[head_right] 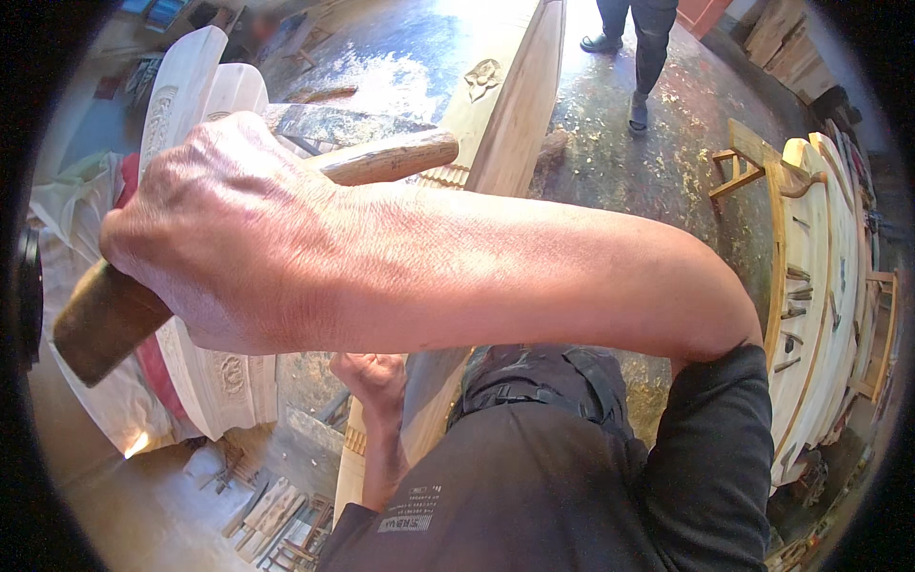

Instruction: The person carves decorative floral patterns into a wooden board using a chisel and a mallet. The person then carries the large board with assistance from another person.

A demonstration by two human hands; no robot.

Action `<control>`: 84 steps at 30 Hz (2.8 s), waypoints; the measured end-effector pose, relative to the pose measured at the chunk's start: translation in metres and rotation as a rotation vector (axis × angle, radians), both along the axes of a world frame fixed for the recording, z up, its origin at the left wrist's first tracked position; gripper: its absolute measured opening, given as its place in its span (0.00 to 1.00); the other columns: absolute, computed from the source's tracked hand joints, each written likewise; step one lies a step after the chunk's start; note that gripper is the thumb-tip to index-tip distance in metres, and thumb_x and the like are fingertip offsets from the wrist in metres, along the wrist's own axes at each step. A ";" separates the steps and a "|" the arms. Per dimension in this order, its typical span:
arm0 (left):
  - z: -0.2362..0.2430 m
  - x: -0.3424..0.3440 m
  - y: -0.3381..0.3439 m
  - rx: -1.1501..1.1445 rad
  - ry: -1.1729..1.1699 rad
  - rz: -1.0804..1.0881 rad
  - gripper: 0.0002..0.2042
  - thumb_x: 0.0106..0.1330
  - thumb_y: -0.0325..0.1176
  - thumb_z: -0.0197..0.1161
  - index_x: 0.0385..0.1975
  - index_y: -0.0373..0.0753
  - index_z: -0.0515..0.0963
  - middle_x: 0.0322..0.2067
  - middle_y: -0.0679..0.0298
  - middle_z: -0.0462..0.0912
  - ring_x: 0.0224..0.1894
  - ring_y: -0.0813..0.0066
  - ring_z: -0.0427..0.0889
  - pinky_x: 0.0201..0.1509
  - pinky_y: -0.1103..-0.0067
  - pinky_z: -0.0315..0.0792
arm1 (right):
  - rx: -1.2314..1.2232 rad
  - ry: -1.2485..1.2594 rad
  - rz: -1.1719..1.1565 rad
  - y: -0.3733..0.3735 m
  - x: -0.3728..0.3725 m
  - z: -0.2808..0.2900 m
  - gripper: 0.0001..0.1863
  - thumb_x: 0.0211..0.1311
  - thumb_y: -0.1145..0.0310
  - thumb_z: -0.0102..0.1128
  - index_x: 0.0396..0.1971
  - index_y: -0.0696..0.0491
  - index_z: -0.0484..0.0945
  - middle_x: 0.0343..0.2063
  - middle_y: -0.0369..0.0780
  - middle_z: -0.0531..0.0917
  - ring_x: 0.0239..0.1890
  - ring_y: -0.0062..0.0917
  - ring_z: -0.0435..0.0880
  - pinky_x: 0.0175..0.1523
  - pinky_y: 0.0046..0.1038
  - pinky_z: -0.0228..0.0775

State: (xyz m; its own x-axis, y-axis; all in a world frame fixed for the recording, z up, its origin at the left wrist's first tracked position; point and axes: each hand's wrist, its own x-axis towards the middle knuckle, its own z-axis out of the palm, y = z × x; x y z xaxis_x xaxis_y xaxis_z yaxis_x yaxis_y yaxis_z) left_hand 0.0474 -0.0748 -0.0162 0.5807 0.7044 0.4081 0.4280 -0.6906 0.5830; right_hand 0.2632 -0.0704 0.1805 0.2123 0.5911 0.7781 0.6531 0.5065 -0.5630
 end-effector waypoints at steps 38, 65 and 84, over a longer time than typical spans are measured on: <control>0.002 0.006 -0.012 0.045 0.087 0.050 0.08 0.66 0.29 0.70 0.38 0.34 0.79 0.25 0.54 0.86 0.23 0.55 0.84 0.28 0.69 0.75 | -0.190 -0.827 -0.197 -0.027 0.011 0.017 0.06 0.49 0.65 0.75 0.28 0.47 0.90 0.26 0.37 0.90 0.33 0.29 0.92 0.35 0.34 0.82; 0.023 -0.031 0.001 -0.603 -0.621 0.326 0.07 0.79 0.24 0.57 0.51 0.32 0.71 0.47 0.44 0.87 0.43 0.70 0.88 0.49 0.76 0.86 | -0.973 1.055 -0.446 -0.201 0.020 -0.237 0.20 0.51 0.80 0.74 0.47 0.58 0.82 0.40 0.35 0.87 0.43 0.21 0.84 0.52 0.26 0.75; 0.010 0.002 -0.007 -0.597 -0.319 0.187 0.06 0.80 0.25 0.58 0.48 0.29 0.75 0.44 0.54 0.90 0.41 0.78 0.87 0.49 0.78 0.84 | -0.884 0.785 -0.262 -0.146 0.006 -0.204 0.31 0.51 0.77 0.73 0.59 0.61 0.79 0.46 0.42 0.89 0.52 0.22 0.85 0.61 0.28 0.75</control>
